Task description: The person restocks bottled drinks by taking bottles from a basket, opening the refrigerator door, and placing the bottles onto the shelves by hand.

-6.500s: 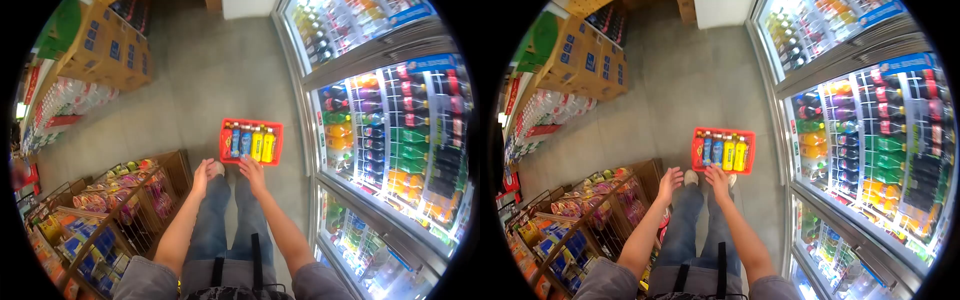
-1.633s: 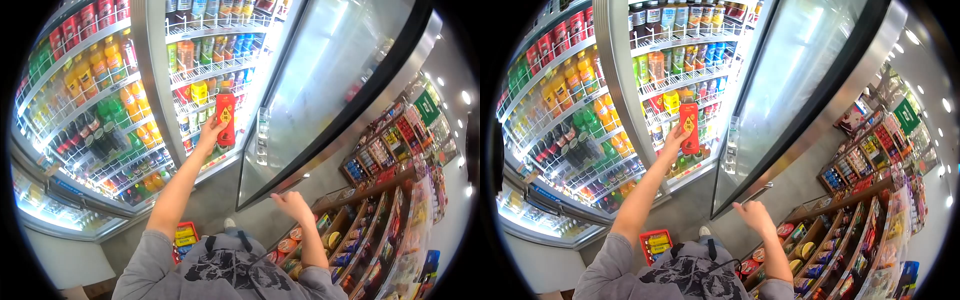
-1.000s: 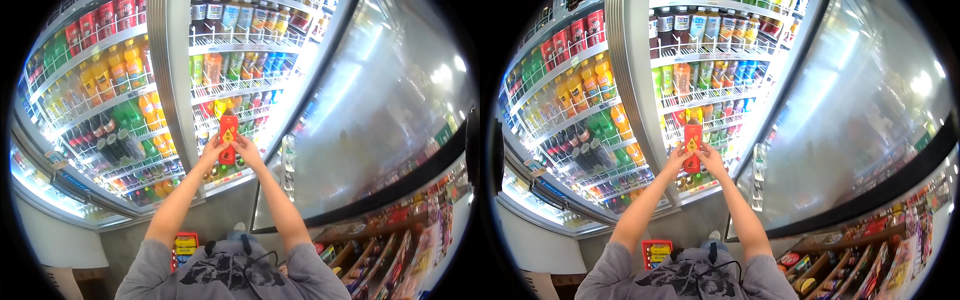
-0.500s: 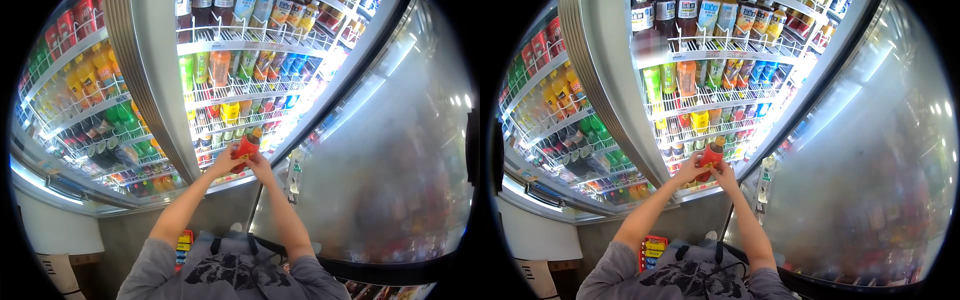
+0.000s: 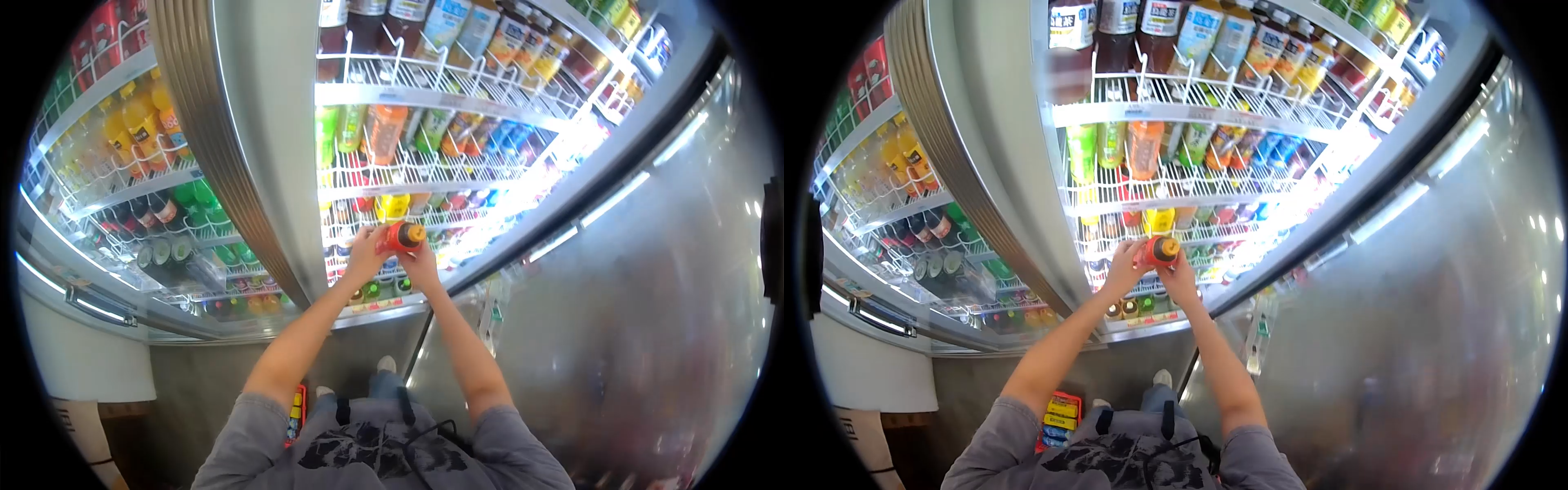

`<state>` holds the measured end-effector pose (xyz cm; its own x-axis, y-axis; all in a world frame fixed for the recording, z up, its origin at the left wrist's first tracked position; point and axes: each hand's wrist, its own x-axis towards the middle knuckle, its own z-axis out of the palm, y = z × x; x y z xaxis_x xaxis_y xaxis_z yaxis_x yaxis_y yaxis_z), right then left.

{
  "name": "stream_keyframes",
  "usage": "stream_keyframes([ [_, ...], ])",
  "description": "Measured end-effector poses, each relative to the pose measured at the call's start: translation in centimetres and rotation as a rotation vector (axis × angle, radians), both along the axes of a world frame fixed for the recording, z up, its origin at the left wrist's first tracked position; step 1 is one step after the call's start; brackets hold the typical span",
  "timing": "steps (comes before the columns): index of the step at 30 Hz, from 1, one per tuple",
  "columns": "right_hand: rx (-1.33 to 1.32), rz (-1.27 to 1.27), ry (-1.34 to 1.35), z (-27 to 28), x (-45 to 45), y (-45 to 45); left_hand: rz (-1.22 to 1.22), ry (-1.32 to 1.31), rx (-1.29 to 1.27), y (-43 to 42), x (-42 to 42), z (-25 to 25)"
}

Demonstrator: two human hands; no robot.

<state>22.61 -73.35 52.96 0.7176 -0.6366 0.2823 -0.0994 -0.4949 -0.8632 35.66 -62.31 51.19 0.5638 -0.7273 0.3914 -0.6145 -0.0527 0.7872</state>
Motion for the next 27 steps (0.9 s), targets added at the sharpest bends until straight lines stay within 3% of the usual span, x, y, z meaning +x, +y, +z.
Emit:
stream_keyframes([
  [4,-0.117,0.019,-0.011,-0.4,3.9,-2.4,0.051,0.226,-0.143,-1.9,0.9,0.8],
  [8,-0.075,0.046,-0.098,-1.4,6.4,-3.1,0.053,0.273,-0.254,-2.9,2.2,-0.2],
  [17,-0.065,0.054,-0.034,-2.7,10.4,-4.9,0.223,0.286,-0.088,-4.7,5.4,-2.1],
  [24,-0.132,0.194,0.003,-3.6,10.3,-6.8,0.169,0.207,-0.064,-4.6,6.3,-2.0],
  [26,-0.147,0.181,-0.128,-3.6,9.9,-6.6,0.157,0.231,-0.090,-4.7,6.3,-1.9],
  [27,0.015,0.223,-0.126,-3.9,9.9,-6.5,0.137,0.227,-0.073,-4.6,6.4,-1.8],
])
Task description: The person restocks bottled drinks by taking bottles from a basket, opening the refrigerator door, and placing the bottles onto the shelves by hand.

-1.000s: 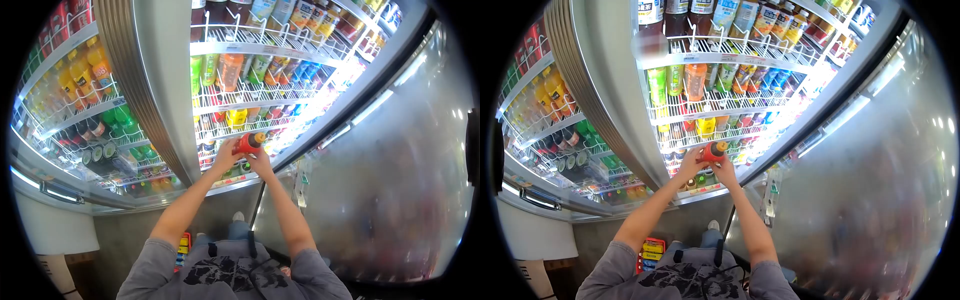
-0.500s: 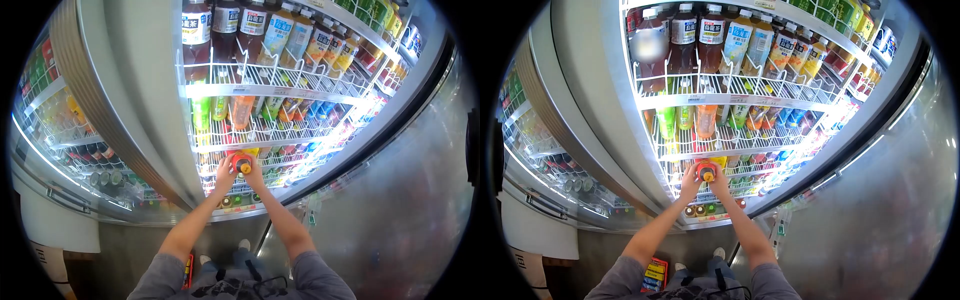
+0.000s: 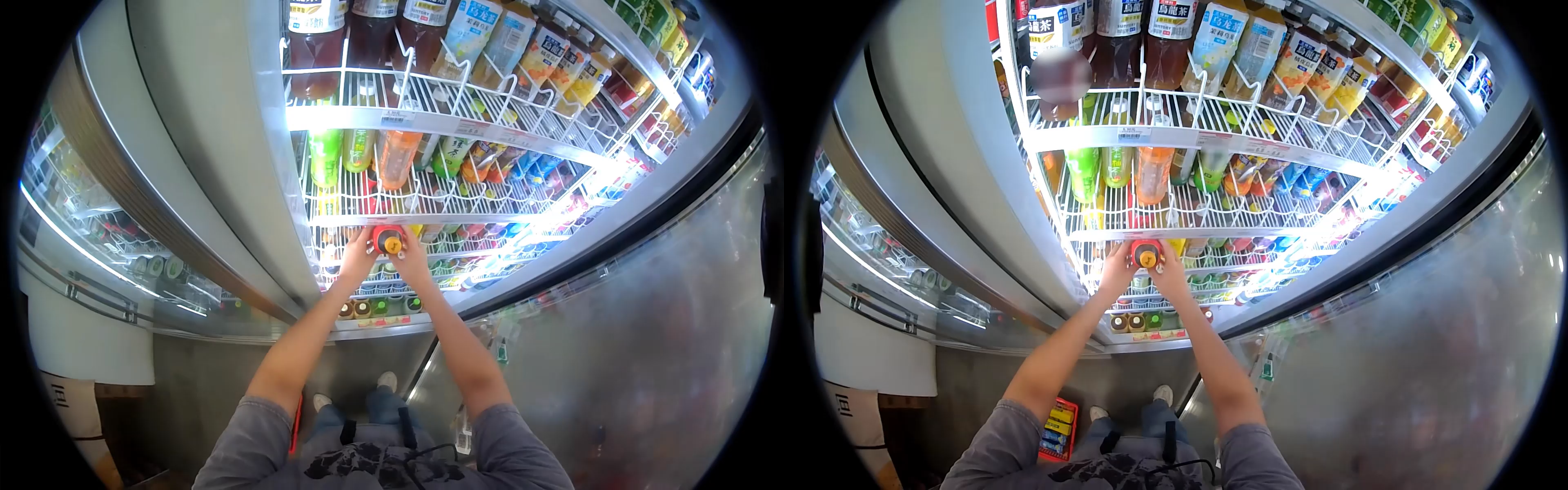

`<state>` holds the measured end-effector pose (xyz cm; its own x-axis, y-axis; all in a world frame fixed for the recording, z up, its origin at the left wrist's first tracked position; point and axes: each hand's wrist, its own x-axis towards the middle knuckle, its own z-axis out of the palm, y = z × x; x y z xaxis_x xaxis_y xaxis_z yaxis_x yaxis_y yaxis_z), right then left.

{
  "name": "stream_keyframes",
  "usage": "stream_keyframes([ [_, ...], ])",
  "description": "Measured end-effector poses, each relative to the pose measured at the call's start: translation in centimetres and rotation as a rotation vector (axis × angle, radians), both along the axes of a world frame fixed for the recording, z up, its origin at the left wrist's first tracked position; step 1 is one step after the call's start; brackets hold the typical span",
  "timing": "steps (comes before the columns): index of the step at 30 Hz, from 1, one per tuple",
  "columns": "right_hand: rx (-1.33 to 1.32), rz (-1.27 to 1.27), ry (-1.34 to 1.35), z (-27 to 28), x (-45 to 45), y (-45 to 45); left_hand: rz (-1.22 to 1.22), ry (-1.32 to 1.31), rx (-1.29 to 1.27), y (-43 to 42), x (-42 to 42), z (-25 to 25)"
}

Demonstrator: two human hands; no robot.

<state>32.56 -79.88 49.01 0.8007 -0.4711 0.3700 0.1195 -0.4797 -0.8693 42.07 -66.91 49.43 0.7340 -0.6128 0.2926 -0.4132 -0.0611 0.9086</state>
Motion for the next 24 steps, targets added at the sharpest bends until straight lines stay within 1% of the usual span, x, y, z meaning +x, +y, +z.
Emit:
stream_keyframes([
  [1,0.008,-0.001,0.002,-0.4,-0.1,0.0,-0.001,0.002,0.008,0.1,0.0,0.1],
  [3,0.029,-0.027,-0.010,-0.7,-0.5,0.0,0.048,-0.192,0.095,0.0,0.1,0.0],
  [4,0.035,-0.040,-0.005,-0.6,-0.6,0.1,0.010,-0.150,0.030,-0.1,0.3,0.0],
  [5,0.048,-0.044,0.012,-0.3,-0.3,-0.3,-0.005,-0.084,0.042,0.1,0.4,-0.1],
  [6,0.035,-0.027,0.002,-0.7,-0.1,-0.7,-0.023,-0.068,-0.005,0.2,0.7,-1.0],
  [7,0.028,-0.009,-0.002,-1.3,-0.3,-0.5,-0.019,-0.159,0.057,0.5,1.0,-1.5],
  [8,0.048,-0.005,0.024,-1.6,-0.4,-0.5,-0.037,-0.151,0.053,0.7,0.9,-1.1],
  [9,-0.022,-0.034,0.028,-1.3,-0.5,-0.5,-0.036,-0.179,0.027,0.5,1.0,-1.1],
  [10,-0.098,-0.061,0.021,-1.4,-0.3,-0.9,-0.039,-0.149,0.024,0.3,0.7,-1.0],
  [11,-0.094,-0.055,0.026,-1.4,-0.1,-1.2,-0.042,-0.125,0.016,-0.1,0.5,-0.7],
  [13,-0.043,-0.035,0.151,-1.8,-0.4,-1.4,-0.044,-0.126,0.057,-0.9,0.7,-1.7],
  [14,-0.036,-0.035,0.158,-2.2,-0.8,-1.2,-0.051,-0.132,0.092,-1.0,0.5,-2.4],
  [17,-0.027,-0.093,0.163,-1.9,-0.1,-1.3,0.001,-0.199,0.166,-1.4,0.4,-1.7],
  [18,-0.083,-0.104,-0.030,-2.2,0.7,-1.2,0.018,-0.177,0.190,-1.6,0.8,-2.2],
  [19,-0.074,-0.105,-0.026,-2.6,0.8,-1.2,0.016,-0.173,0.198,-1.6,1.1,-2.9],
  [21,-0.334,-0.188,0.024,-2.9,1.6,-1.5,0.008,-0.131,0.145,-1.8,2.1,-3.4],
  [22,-0.232,-0.177,0.012,-3.1,1.8,-1.3,0.027,-0.150,0.157,-1.8,2.2,-3.5],
  [23,-0.231,-0.179,0.010,-3.3,1.9,-0.9,0.025,-0.153,0.157,-1.8,2.0,-3.6],
  [24,-0.177,-0.209,0.044,-3.6,2.3,-0.9,0.067,-0.153,0.218,-2.0,2.2,-3.9],
])
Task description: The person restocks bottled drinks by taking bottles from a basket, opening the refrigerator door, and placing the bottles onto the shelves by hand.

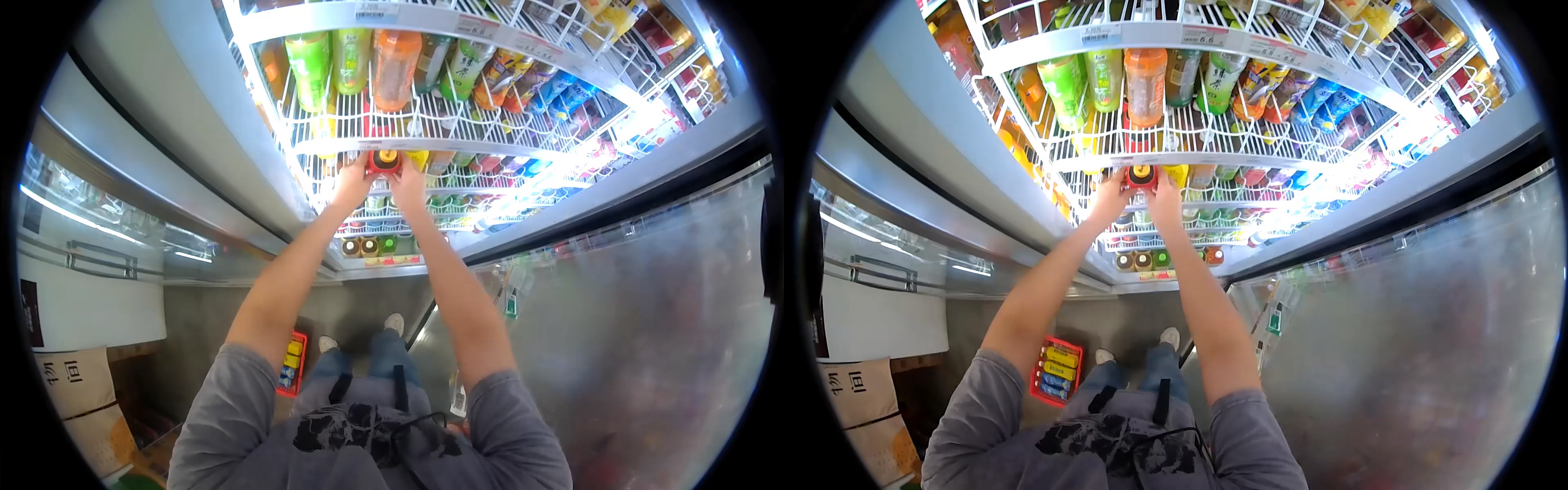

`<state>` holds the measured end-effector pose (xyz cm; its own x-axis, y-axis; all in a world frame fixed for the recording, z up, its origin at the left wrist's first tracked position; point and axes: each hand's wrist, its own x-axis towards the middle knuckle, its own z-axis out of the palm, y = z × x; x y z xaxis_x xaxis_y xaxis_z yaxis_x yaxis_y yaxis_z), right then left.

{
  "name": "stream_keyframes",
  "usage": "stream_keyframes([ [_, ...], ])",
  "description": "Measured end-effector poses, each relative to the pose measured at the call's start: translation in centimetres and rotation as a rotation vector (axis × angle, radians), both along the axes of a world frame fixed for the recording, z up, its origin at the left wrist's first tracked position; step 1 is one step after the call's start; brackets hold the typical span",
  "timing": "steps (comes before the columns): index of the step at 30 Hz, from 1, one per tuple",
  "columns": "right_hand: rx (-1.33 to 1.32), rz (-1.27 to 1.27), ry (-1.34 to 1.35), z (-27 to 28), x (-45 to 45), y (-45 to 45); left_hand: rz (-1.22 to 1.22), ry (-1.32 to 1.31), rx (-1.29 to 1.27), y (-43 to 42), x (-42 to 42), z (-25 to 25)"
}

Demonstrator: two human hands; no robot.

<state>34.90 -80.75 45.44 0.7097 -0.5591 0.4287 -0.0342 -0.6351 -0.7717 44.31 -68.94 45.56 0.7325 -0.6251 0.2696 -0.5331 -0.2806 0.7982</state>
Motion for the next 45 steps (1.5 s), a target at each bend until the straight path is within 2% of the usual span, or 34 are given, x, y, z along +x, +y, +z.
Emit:
stream_keyframes([
  [1,0.056,-0.036,0.024,-0.2,0.6,-0.1,0.044,-0.003,0.057,-0.4,0.3,-0.2],
  [2,-0.091,-0.041,0.033,-0.3,1.4,-0.3,0.074,0.026,0.047,-0.6,0.6,-0.4],
  [3,-0.096,-0.046,0.026,0.0,1.9,-0.2,0.069,0.019,0.041,-0.8,1.1,-1.0],
  [5,-0.047,-0.135,0.251,0.7,2.5,0.3,0.097,0.035,0.118,-1.3,2.4,-1.7],
  [6,-0.096,-0.166,0.240,0.8,2.7,0.5,0.111,0.026,0.081,-1.4,2.5,-1.3],
  [7,-0.101,-0.167,0.235,0.9,2.8,0.5,0.134,0.084,0.154,-1.5,2.3,-0.7],
  [13,-0.060,-0.186,0.280,1.7,1.6,1.0,0.198,0.087,0.023,-1.8,0.4,-1.3],
  [15,0.168,-0.244,0.140,2.9,-0.2,2.2,0.232,0.175,-0.094,-0.9,-1.4,-0.8],
  [16,0.159,-0.239,0.140,2.0,-1.0,2.6,0.238,0.177,-0.102,-0.3,-2.0,-1.2],
  [18,0.212,-0.206,0.045,0.2,-2.2,3.4,0.174,0.200,-0.122,0.9,-3.0,-2.1],
  [20,0.157,-0.185,0.001,-1.3,-2.9,4.1,0.113,0.222,-0.166,2.0,-3.5,-3.5],
  [23,0.133,-0.166,-0.056,-2.4,-4.0,5.7,0.154,0.210,-0.130,4.9,-5.4,-1.4],
  [24,0.161,-0.168,-0.068,-2.8,-4.6,6.2,0.104,0.251,-0.038,5.9,-5.5,-1.1],
  [25,0.159,-0.163,-0.070,-3.2,-5.2,6.6,0.109,0.249,-0.042,6.6,-5.9,-0.8],
  [27,0.101,-0.149,0.109,-3.7,-6.4,7.5,0.052,0.393,-0.061,8.4,-7.2,-0.3],
  [29,0.167,-0.134,0.111,-4.4,-7.4,9.1,0.041,0.356,-0.035,10.0,-8.5,0.2],
  [32,0.317,-0.066,0.116,-3.2,-9.2,11.0,-0.010,0.494,0.032,11.9,-10.7,1.7],
  [34,0.426,0.021,0.085,-3.1,-10.2,11.9,-0.036,0.470,-0.013,13.0,-11.8,-0.3],
  [38,0.440,0.120,0.132,-3.2,-10.7,11.2,-0.051,0.482,-0.065,14.7,-12.2,-2.0],
  [40,0.605,0.229,0.079,-1.5,-12.5,10.9,-0.006,0.458,-0.048,15.1,-13.4,-2.5],
  [45,0.545,0.295,0.138,-0.6,-17.8,7.1,0.060,0.479,0.011,12.9,-17.7,-3.1],
])
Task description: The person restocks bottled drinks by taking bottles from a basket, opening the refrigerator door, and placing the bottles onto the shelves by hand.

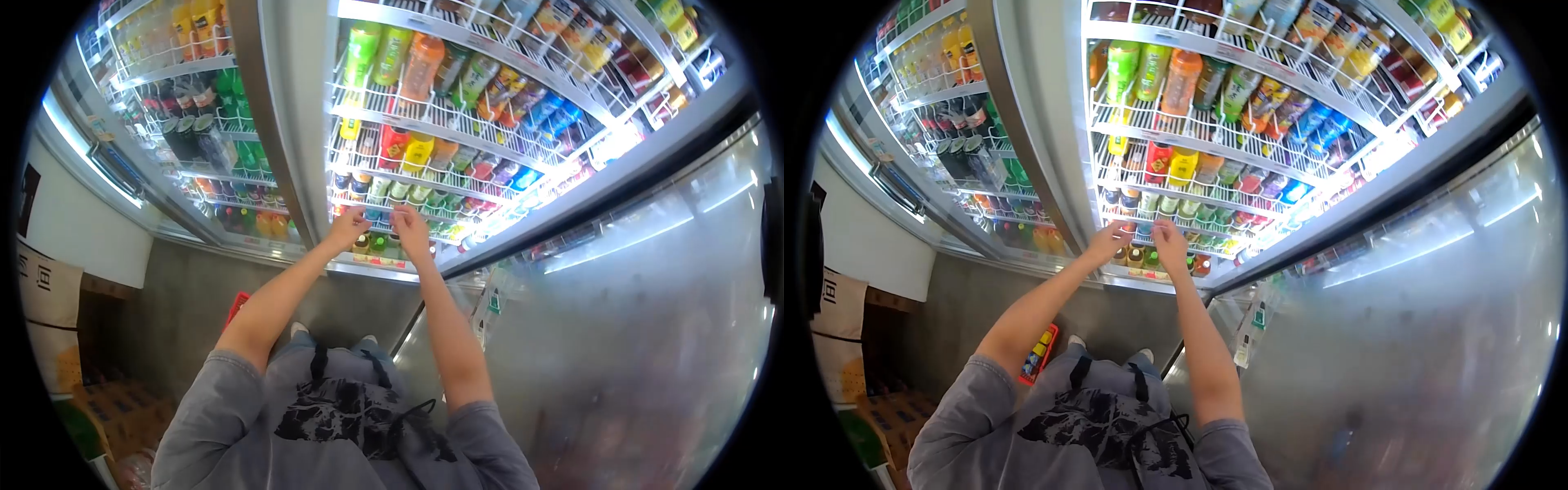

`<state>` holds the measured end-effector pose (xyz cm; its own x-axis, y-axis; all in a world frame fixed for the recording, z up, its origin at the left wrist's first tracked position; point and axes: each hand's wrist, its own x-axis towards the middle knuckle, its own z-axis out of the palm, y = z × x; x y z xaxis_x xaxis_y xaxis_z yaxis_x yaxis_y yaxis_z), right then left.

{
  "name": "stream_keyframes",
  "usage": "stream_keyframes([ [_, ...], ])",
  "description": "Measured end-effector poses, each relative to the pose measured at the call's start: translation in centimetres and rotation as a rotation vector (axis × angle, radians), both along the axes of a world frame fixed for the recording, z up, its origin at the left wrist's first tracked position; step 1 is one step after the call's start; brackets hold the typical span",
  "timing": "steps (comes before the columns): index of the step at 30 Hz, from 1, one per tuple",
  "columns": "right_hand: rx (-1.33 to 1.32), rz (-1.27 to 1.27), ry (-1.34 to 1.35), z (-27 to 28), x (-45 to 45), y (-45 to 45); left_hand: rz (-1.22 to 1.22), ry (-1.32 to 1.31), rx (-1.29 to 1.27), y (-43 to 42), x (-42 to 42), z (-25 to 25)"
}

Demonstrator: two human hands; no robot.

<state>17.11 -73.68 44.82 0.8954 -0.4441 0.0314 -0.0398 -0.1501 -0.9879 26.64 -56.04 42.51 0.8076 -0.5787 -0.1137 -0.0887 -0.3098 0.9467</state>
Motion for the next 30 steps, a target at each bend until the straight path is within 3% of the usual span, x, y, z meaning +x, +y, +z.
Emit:
stream_keyframes([
  [4,-0.148,-0.015,0.119,-3.1,-2.1,-2.4,0.053,0.033,-0.022,-1.4,-4.0,0.1],
  [6,-0.350,0.142,0.223,-4.6,-1.2,-1.3,0.116,0.072,-0.054,-0.7,-5.0,-1.1],
  [8,-0.379,0.332,0.231,-4.8,0.9,1.6,0.169,0.086,-0.211,1.5,-5.6,-3.0],
  [10,-0.410,0.535,0.247,-6.1,2.5,6.5,0.300,0.059,-0.212,5.3,-6.1,-3.0],
  [12,-0.041,0.593,0.328,-7.5,4.1,11.2,0.424,0.090,-0.197,9.9,-6.4,-3.2],
  [16,-0.030,0.839,0.380,-7.8,5.8,21.3,0.716,0.126,-0.264,19.9,-7.8,-6.1],
  [18,-0.037,0.919,0.420,-9.5,6.3,26.4,0.834,0.160,-0.047,25.4,-9.5,-6.6],
  [23,-0.224,1.178,0.460,-15.3,5.7,37.1,1.131,0.241,-0.193,35.7,-16.4,-15.3],
  [30,-0.448,1.390,0.617,-22.6,2.5,46.3,1.405,0.542,-0.106,42.3,-26.0,-25.9],
])
